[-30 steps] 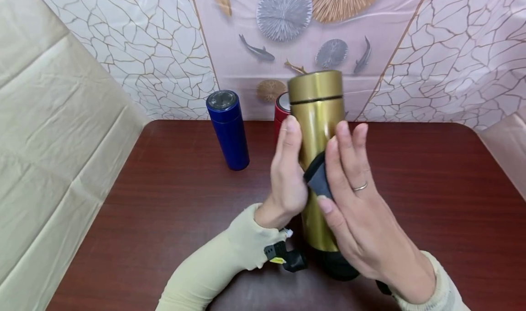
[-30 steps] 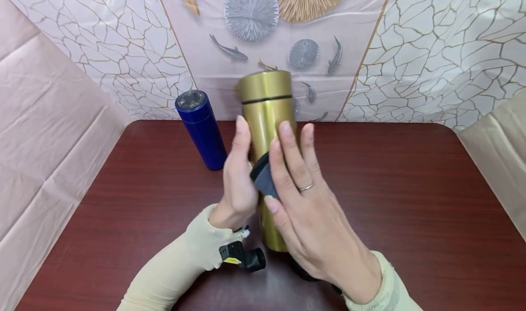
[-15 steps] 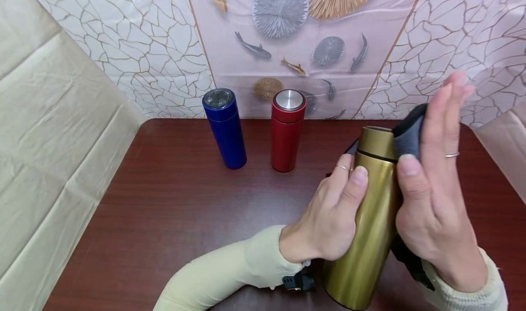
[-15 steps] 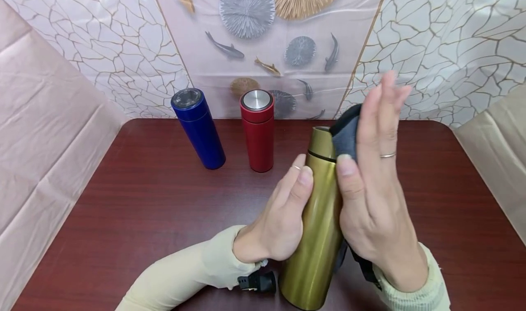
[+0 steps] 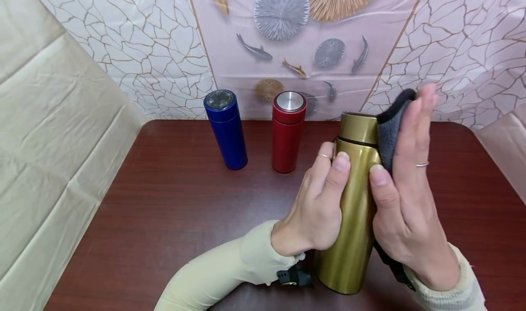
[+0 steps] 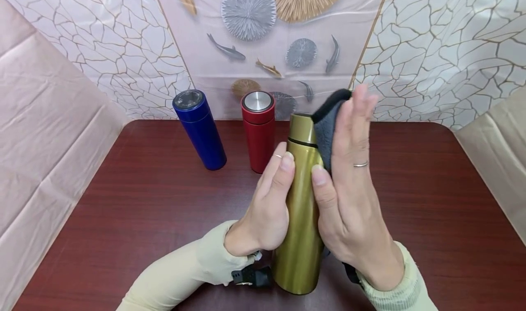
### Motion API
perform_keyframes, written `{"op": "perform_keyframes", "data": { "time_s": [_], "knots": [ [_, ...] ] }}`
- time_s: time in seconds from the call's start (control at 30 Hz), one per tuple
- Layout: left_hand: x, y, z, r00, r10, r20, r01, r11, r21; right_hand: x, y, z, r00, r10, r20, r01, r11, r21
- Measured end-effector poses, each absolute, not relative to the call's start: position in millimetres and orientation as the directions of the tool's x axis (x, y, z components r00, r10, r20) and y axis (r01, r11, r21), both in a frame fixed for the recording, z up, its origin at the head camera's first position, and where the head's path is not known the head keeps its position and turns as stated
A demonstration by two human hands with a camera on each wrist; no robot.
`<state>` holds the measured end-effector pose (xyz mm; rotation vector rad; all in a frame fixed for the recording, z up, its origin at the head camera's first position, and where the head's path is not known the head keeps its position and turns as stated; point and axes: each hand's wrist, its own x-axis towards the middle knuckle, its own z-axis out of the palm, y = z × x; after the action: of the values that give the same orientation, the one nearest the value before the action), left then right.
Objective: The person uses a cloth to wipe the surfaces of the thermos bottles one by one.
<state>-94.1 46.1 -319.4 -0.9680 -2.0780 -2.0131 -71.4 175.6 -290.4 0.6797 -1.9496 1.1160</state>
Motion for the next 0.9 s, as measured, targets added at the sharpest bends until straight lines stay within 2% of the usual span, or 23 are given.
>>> {"op": "perform_keyframes", "data": {
  "time_s": [0.2,0.57,0.67,0.9],
  "knots": [
    [-101,39,-314,-0.818,0.345,0.46,0.441,-0.136,0.887,-69,168,-295,-0.546,-0.151,0.824,-0.774,0.468,-0.427],
    [-117,20,-297,-0.843,0.204,0.498,0.442,-0.267,0.857,-68,146,-310,-0.44,-0.223,0.87,-0.849,0.418,-0.322],
    [-121,12,-288,-0.878,0.146,0.455,0.387,-0.341,0.857,-67,137,-313,-0.402,-0.288,0.869,-0.872,0.41,-0.268],
    [-129,-12,-267,-0.966,0.021,0.259,0.213,-0.503,0.837,-61,124,-319,-0.322,-0.411,0.853,-0.911,0.379,-0.161]
  ]
}}
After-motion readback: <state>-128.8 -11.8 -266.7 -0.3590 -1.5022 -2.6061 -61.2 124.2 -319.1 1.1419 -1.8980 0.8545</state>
